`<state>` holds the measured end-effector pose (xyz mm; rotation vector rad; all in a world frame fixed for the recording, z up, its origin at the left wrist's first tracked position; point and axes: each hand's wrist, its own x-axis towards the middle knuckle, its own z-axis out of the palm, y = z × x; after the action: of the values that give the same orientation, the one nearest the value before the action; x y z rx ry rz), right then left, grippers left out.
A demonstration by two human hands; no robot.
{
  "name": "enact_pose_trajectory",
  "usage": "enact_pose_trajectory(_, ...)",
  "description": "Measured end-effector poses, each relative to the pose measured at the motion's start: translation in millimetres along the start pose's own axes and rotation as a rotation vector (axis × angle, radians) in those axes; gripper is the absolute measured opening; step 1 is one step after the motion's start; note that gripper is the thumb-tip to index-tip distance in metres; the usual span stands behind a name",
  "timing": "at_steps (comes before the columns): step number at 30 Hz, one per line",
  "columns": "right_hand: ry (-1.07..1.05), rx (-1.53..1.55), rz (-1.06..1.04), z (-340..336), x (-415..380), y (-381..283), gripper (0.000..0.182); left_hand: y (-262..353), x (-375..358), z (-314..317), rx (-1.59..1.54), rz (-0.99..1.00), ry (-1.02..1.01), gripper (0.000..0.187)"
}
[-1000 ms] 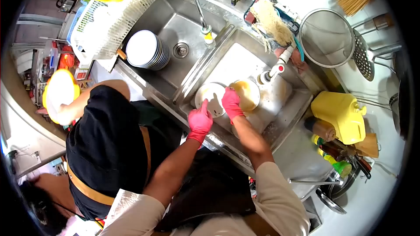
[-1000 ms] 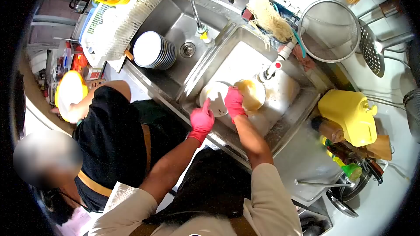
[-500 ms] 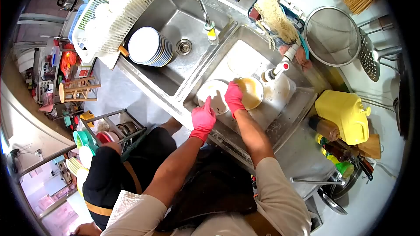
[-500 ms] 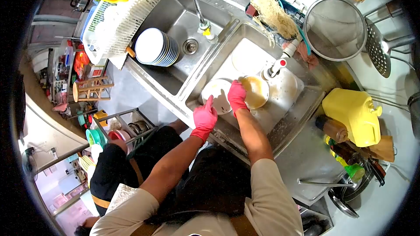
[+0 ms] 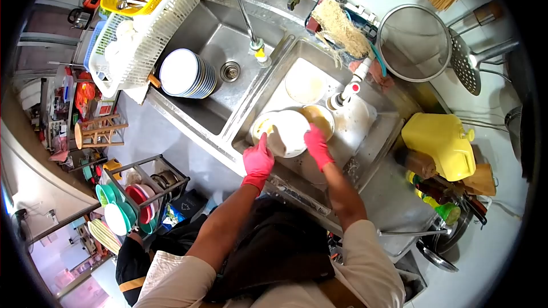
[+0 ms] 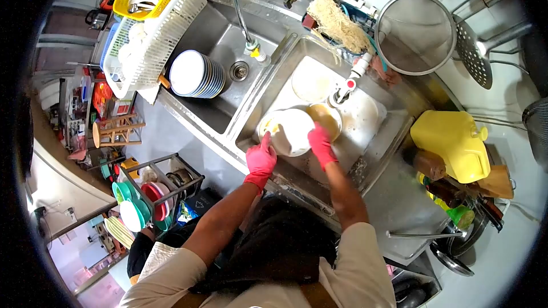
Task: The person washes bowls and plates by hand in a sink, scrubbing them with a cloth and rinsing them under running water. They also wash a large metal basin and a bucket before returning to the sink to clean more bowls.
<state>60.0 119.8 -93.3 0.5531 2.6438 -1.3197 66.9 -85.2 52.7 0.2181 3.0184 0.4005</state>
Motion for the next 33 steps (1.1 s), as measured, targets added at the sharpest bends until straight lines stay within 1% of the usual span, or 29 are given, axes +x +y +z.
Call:
enact_pose_trajectory(1,0.094,-0.151,0.027,-23,-3,0,0.021,0,1,-1,-0.001,-0.007,-0.004,0.046)
enact_pose_trajectory(2,0.095,-0.248,0.052,-35,-1,19,0.020,0,1,-1,0.018,-0.010,-0.025,0.046)
enact_pose_trajectory(3,0.071,-0.156,0.172,-51,1,30,0.020,1,1,-1,0.035,-0.011,-0.042,0.046)
enact_pose_trajectory(4,0.165,-0.313,0.084,-68,0,33,0.021,1,1,-2,0.029,-0.023,-0.062,0.048)
enact_pose_trajectory(5,0.364,-0.345,-0.127,-73,5,47,0.023,1,1,-4,0.028,-0.029,-0.060,0.048)
enact_pose_trajectory(7,0.224,-0.435,0.022,-92,11,39,0.029,1,1,-3,0.025,-0.014,-0.052,0.049)
enact_pose_trajectory(8,0.227,-0.432,0.020,-96,13,31,0.029,1,1,-2,0.027,-0.012,-0.049,0.049)
enact_pose_trajectory(9,0.231,-0.523,0.001,-96,14,28,0.029,1,1,-2,0.028,-0.018,-0.050,0.049)
enact_pose_trajectory(10,0.233,-0.614,-0.018,-94,14,25,0.029,1,1,-1,0.030,-0.026,-0.052,0.050)
enact_pose_trajectory(11,0.232,-0.612,-0.017,-90,13,22,0.029,0,1,-1,0.032,-0.026,-0.053,0.050)
enact_pose_trajectory(13,0.223,-0.705,0.029,-75,8,22,0.031,0,0,-2,0.003,-0.025,-0.064,0.049)
enact_pose_trajectory(14,0.221,-0.704,0.028,-66,4,20,0.031,0,0,-2,0.004,-0.027,-0.064,0.049)
enact_pose_trajectory(15,0.263,-0.738,0.071,-53,-1,22,0.028,1,1,-3,0.013,-0.035,-0.080,0.050)
enact_pose_trajectory(16,0.305,-0.772,0.113,-41,-5,27,0.026,1,1,-4,0.022,-0.043,-0.095,0.050)
enact_pose_trajectory(17,0.302,-0.772,0.112,-20,-7,46,0.026,2,1,-3,0.023,-0.045,-0.096,0.050)
enact_pose_trajectory(18,0.328,-0.737,0.244,7,-8,71,0.022,2,1,-3,0.022,-0.042,-0.090,0.050)
enact_pose_trajectory(19,0.354,-0.700,0.375,21,-12,84,0.023,2,0,-3,0.021,-0.038,-0.085,0.050)
enact_pose_trajectory(20,0.355,-0.699,0.376,20,-20,80,0.023,1,1,-3,0.022,-0.037,-0.084,0.050)
enact_pose_trajectory(21,0.114,0.029,0.786,15,-32,67,0.028,0,1,-2,0.017,-0.019,-0.055,0.049)
enact_pose_trajectory(22,-0.152,0.788,1.119,5,-44,54,0.035,0,0,-1,0.011,-0.002,-0.029,0.049)
enact_pose_trajectory(23,-0.149,0.786,1.117,-12,-52,39,0.035,1,0,0,0.007,-0.002,-0.028,0.049)
enact_pose_trajectory(25,-0.869,0.677,0.841,-51,-61,-2,0.043,-1,0,0,-0.003,-0.011,-0.040,0.049)
enact_pose_trajectory(26,-0.878,0.494,0.925,-41,-58,18,0.041,-1,-2,0,-0.004,-0.018,-0.041,0.049)
enact_pose_trajectory(27,-0.881,0.489,0.928,-34,-53,44,0.041,-2,-2,1,-0.014,-0.009,-0.024,0.049)
enact_pose_trajectory(28,-0.619,0.169,0.728,-28,-47,72,0.041,-2,-1,1,-0.024,0.001,-0.004,0.049)
enact_pose_trajectory(29,-0.352,-0.135,0.512,-25,-43,84,0.041,-2,1,1,-0.024,-0.003,-0.002,0.049)
enact_pose_trajectory(31,-0.085,-0.482,0.407,-57,-21,53,0.037,-2,0,0,-0.032,0.005,0.002,0.048)
enact_pose_trajectory(32,-0.087,-0.486,0.408,-63,-12,44,0.037,-1,0,-1,-0.036,0.003,-0.001,0.048)
enact_pose_trajectory(33,0.014,-0.487,0.351,-68,-5,36,0.034,-1,1,-2,-0.028,0.003,0.000,0.048)
